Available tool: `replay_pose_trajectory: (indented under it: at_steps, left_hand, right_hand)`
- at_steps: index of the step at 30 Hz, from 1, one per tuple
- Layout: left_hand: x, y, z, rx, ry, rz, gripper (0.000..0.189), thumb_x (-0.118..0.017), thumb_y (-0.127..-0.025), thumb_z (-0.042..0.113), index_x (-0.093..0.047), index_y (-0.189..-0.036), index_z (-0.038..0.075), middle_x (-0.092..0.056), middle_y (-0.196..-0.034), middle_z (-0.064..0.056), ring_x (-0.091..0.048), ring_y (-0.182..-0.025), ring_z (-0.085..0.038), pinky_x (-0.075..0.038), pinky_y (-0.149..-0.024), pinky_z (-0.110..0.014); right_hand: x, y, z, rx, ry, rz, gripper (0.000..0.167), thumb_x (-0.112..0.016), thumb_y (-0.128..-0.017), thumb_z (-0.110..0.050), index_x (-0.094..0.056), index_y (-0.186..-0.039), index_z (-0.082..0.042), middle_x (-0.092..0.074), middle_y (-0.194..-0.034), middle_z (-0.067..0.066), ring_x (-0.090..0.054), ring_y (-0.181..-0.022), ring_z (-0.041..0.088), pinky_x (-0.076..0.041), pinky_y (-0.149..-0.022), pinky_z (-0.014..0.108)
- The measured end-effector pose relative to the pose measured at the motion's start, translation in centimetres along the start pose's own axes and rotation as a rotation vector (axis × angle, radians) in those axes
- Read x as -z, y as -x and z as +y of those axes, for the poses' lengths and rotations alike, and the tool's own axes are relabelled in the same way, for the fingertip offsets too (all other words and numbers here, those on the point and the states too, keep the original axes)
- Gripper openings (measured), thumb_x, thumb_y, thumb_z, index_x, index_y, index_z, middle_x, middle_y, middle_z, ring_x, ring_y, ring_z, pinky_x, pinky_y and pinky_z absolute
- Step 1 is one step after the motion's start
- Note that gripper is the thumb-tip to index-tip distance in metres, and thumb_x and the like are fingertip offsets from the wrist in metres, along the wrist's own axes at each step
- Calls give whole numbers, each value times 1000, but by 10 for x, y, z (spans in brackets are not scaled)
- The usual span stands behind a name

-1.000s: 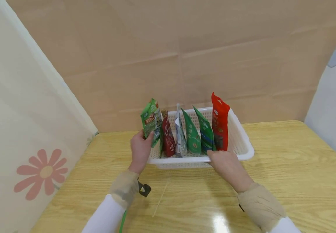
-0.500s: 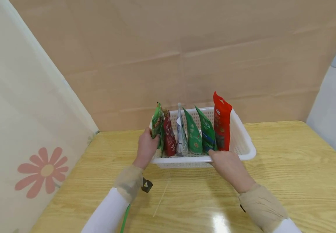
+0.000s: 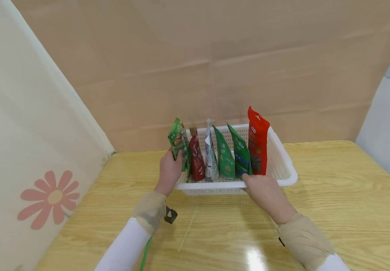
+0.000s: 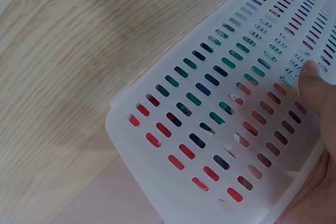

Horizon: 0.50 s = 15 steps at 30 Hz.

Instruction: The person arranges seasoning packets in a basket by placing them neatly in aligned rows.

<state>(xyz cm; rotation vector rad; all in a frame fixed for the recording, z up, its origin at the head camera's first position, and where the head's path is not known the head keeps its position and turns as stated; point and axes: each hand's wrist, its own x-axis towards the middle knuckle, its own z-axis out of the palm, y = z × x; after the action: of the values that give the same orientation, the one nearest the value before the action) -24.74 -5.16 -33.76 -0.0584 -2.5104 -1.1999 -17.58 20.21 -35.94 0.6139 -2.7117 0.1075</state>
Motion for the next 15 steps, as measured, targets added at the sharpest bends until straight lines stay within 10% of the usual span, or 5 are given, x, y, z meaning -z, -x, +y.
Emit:
replay_pose_trajectory:
  at_steps: [15]
  left_hand:
    - [0,1,-2,-32,-110,-119,17,-55,-94,8,-57,-106,-4,-69,-92,-24,-68,-77,-32,-53,-62,-38]
  right_hand:
    - [0,0,-1,11,5,18,31,-81,-73,-13,-50,-73,-11,-39,-54,-2,-38,-47,12,-35,-42,25]
